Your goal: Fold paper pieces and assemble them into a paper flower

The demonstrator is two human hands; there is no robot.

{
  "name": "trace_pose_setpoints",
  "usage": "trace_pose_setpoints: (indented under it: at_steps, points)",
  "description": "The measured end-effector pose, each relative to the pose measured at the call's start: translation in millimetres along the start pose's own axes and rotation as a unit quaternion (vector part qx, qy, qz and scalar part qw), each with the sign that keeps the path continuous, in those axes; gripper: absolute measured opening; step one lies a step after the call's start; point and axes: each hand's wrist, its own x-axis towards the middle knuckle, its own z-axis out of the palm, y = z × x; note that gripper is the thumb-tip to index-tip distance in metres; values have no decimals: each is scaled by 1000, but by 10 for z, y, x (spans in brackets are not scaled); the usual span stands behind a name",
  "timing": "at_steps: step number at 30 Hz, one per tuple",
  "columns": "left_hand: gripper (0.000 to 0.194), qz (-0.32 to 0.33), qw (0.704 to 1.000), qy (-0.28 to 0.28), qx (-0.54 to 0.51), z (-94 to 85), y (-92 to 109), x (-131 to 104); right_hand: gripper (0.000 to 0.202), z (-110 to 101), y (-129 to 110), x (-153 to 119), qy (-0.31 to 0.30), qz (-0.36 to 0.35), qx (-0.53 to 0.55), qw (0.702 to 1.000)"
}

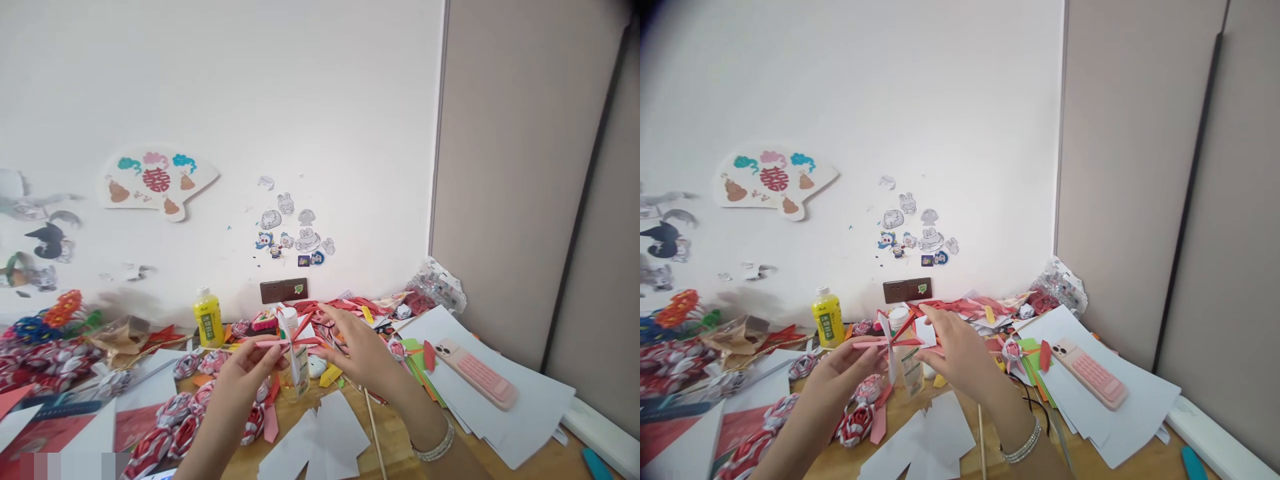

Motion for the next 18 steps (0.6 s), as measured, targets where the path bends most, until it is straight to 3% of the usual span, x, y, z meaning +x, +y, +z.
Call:
trace_pose_setpoints:
  at_steps: [6,13,18]
  points:
    - [35,-43,993,-7,-109,141,-5,-36,21,161,15,27,0,-17,14,1000]
    - [22,-18,996,-75,54,129,81,-92,15,276,23,44,17,-110,-46,993]
    - [28,-12,997,-56,56,84,22,-45,16,271,8,38,5,-133,-77,988]
